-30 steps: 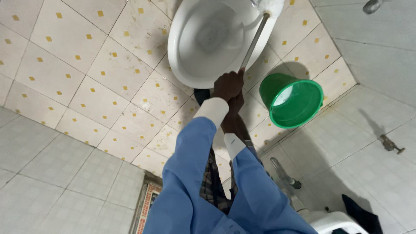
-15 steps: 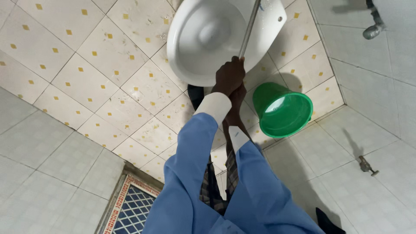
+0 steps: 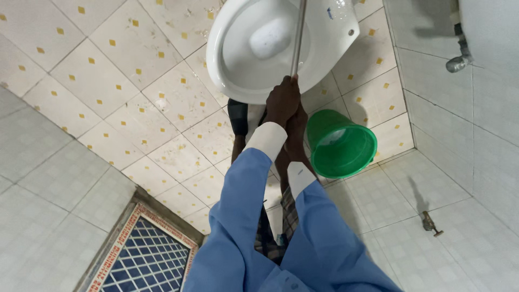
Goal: The person scrubs the inside of a white toilet bowl using a long-handled toilet brush. They repeatedly dip the brush into a green bucket of water and scrub the bowl's interior surfaces.
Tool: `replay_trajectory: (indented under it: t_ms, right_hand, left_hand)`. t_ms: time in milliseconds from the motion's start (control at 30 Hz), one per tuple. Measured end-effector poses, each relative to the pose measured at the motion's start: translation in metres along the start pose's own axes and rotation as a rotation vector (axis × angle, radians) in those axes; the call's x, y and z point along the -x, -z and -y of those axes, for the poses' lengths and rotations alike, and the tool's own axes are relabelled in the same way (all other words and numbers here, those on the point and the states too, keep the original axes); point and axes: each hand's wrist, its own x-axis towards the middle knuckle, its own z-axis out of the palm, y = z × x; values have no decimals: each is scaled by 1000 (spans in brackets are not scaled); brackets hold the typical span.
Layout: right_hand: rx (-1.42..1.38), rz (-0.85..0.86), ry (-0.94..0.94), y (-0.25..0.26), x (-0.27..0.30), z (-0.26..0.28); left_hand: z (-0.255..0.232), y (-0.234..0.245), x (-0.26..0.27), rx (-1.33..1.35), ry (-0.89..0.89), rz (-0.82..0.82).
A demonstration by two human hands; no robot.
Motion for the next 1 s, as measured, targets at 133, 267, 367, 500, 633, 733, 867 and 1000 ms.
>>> replay_trajectory:
  t_ms: [133, 267, 367, 500, 633, 733, 867, 1000]
  right_hand:
    - [157, 174, -217, 12, -24, -12]
    - [-141, 248, -262, 15, -9, -29]
    - [-88, 103, -71, 12, 10, -27]
    - [-66, 156, -137, 20, 6, -25]
    - [-138, 319, -433, 26, -12, -22]
    - [-32, 274, -426, 23, 5, 8]
    - [-100, 167, -402, 1, 24, 18]
    - [-37, 388, -399, 13, 12, -22]
  left_hand:
    - [29, 11, 2, 240, 85, -106]
    - [41, 9, 17, 331, 151, -106]
    - [28, -3, 9, 45, 16, -7]
    - [25, -8, 14, 171, 127, -39]
    - [45, 0, 30, 437, 290, -149]
    - [49, 2, 25, 263, -3, -140]
    - [42, 5, 26, 129, 169, -4]
    - [56, 18, 47, 431, 313, -141]
